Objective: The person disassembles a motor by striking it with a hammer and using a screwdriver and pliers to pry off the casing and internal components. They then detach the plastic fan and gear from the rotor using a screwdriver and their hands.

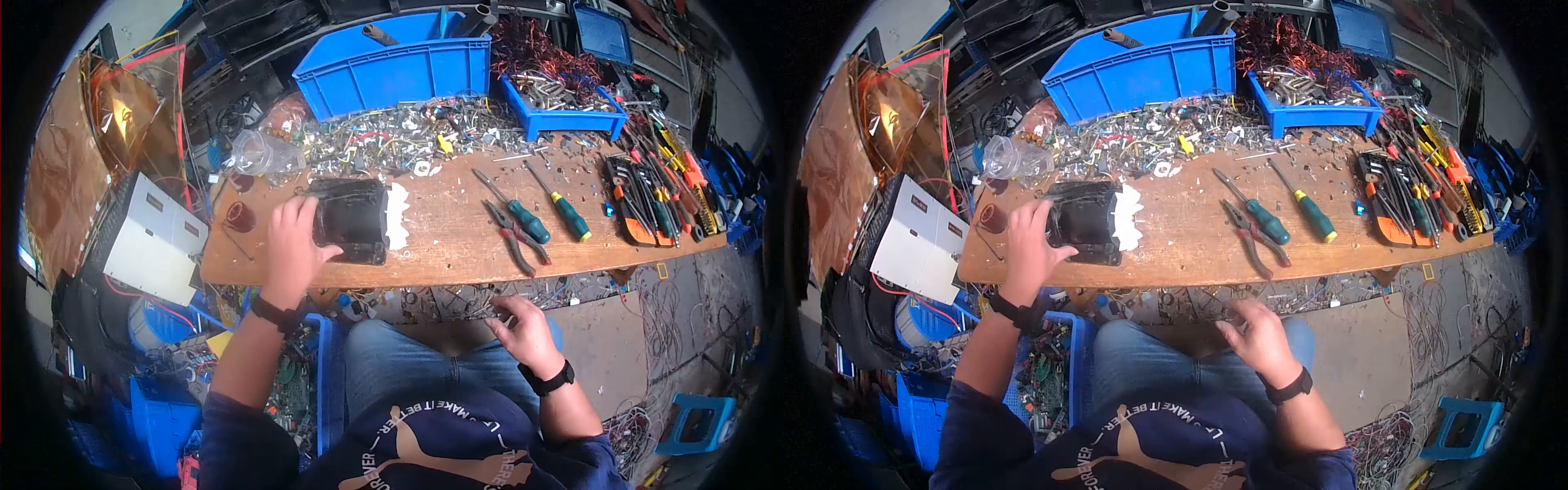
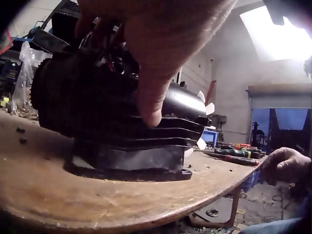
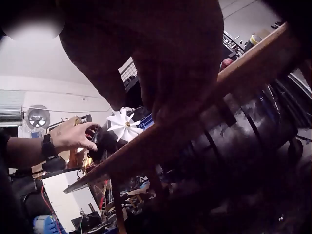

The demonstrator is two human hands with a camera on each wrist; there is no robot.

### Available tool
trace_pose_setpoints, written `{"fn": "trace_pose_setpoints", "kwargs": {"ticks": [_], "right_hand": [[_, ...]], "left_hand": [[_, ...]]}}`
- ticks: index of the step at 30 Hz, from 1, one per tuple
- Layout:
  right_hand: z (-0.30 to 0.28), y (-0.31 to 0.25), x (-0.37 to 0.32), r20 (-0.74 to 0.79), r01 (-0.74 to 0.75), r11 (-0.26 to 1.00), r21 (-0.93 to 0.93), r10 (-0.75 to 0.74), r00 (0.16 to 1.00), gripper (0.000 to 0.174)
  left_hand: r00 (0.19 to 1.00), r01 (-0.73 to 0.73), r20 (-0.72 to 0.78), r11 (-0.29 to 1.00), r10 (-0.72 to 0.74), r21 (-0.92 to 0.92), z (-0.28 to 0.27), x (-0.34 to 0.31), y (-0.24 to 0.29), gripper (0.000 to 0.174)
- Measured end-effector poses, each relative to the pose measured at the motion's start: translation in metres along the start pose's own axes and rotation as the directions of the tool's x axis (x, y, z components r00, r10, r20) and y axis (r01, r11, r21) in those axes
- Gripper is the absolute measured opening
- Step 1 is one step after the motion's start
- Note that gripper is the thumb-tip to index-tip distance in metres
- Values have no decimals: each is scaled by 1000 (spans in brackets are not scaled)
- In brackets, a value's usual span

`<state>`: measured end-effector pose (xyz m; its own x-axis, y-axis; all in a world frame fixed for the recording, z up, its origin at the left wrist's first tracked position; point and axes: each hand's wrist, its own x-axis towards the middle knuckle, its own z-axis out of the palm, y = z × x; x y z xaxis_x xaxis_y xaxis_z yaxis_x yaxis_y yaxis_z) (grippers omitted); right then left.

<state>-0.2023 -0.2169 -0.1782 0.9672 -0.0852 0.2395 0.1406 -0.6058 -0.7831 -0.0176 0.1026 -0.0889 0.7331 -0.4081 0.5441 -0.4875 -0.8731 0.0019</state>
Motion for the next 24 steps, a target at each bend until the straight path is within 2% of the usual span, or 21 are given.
{"fn": "trace_pose_setpoints", "kwargs": {"ticks": [4, 7, 13, 18, 24], "right_hand": [[-1, 9, -4, 38, -20, 999, -28, 21, 999, 30], [-5, 19, -9, 35, -97, 991, -90, 101, 994, 30], [-4, 34, -24, -7, -126, 986, -108, 126, 992, 29], [-6, 23, -21, 53, -154, 984, -91, 159, 986, 30], [-13, -3, -7, 57, -94, 992, -80, 99, 993, 30]], "left_hand": [[1000, 15, -2, 1000, -15, -9, 2, 0, 1, 85], [1000, 12, 6, 1000, -12, 4, 3, 0, -1, 85], [1000, 2, 3, 1000, -2, 24, 3, -2, -1, 86], [999, -37, -25, 999, 38, 24, 3, -3, -3, 85], [998, -55, -19, 998, 55, 19, 2, -3, -5, 84]]}}
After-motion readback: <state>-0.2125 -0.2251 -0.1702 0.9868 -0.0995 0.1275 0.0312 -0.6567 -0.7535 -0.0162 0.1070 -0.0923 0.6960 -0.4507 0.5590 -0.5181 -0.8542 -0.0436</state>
